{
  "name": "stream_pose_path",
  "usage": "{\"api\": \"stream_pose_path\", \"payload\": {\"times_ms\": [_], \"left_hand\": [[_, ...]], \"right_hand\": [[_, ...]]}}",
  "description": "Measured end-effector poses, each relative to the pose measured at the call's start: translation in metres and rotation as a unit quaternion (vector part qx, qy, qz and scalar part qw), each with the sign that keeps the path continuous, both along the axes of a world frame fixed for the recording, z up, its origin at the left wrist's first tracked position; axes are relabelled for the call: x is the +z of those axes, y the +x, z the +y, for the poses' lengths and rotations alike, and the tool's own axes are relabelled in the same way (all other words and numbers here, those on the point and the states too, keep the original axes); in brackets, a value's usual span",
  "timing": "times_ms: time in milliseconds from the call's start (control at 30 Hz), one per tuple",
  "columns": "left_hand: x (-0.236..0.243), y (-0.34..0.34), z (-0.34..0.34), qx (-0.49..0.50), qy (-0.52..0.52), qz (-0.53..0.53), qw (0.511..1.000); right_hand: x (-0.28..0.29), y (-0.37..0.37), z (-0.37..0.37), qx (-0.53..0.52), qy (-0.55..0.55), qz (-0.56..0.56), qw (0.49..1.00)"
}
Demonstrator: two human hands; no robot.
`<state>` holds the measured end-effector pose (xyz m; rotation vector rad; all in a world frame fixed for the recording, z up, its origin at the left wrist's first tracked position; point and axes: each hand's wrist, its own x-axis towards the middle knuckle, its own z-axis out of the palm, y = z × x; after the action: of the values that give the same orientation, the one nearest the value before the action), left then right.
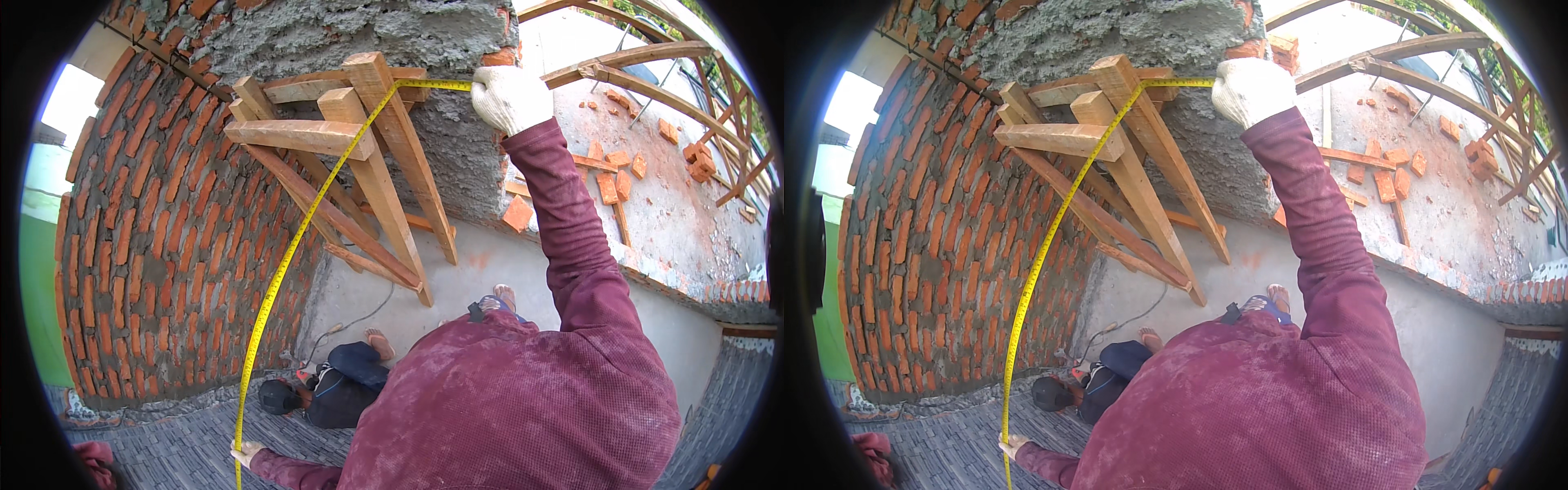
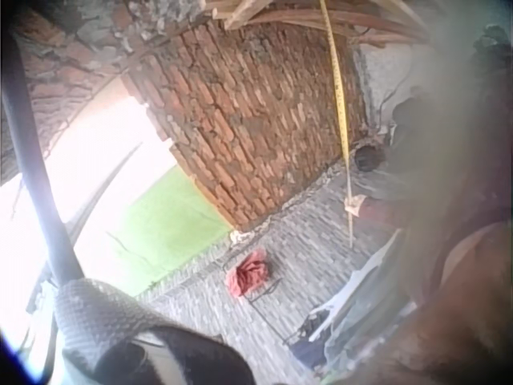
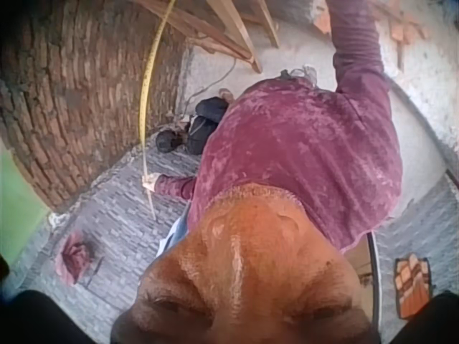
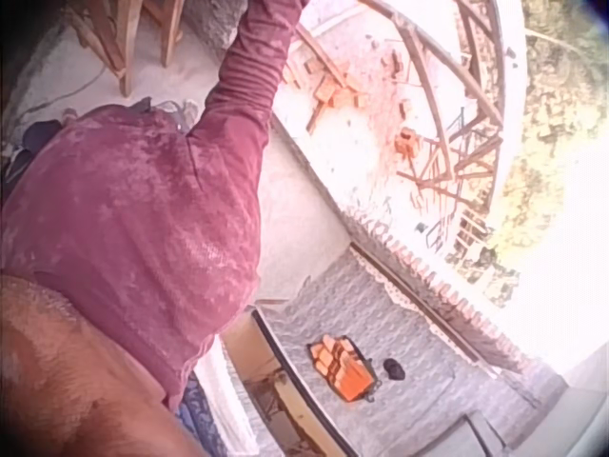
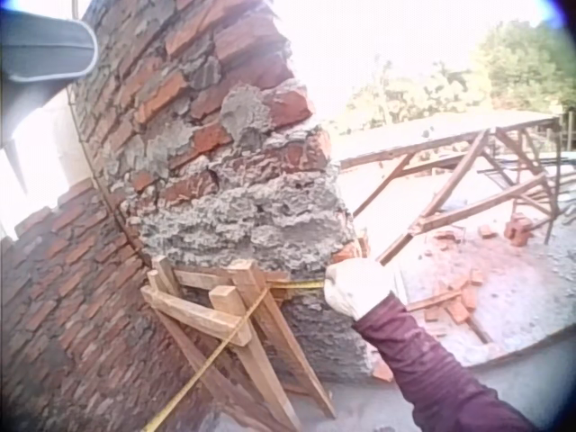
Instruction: The person measures a wooden plank with a tape measure and marks it, then uses a hand saw to cut the plank into smaller pieces on a rooftop construction site.
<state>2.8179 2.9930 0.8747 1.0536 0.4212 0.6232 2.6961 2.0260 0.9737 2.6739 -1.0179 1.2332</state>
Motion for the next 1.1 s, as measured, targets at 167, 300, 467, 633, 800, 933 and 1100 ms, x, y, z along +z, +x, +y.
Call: {"api": "stream_pose_path", "payload": {"times_ms": [167, 300, 467, 633, 800, 933, 1100], "left_hand": [[0.006, 0.000, -0.003, 0.020, -0.032, -0.002, 0.999], [-0.003, -0.001, -0.008, 0.037, -0.031, -0.009, 0.999], [0.004, 0.003, -0.003, 0.023, 0.024, -0.040, 0.999], [-0.006, -0.001, 0.010, -0.079, -0.012, -0.095, 0.992], [-0.016, 0.038, -0.047, -0.169, -0.006, -0.077, 0.983], [-0.030, 0.077, -0.172, -0.305, -0.025, -0.076, 0.949], [-0.041, 0.033, -0.416, -0.546, 0.003, -0.045, 0.837]], "right_hand": [[-0.003, 0.001, -0.001, -0.002, -0.021, -0.004, 1.000], [-0.003, 0.003, 0.002, -0.011, -0.014, 0.000, 1.000], [-0.002, -0.003, 0.001, -0.023, -0.003, -0.005, 1.000], [-0.020, -0.031, -0.003, 0.027, 0.110, 0.076, 0.991], [-0.077, -0.174, -0.006, 0.104, 0.448, 0.228, 0.858], [-0.138, -0.278, 0.039, 0.109, 0.582, 0.346, 0.728], [-0.170, -0.341, 0.128, 0.063, 0.743, 0.306, 0.592]]}}
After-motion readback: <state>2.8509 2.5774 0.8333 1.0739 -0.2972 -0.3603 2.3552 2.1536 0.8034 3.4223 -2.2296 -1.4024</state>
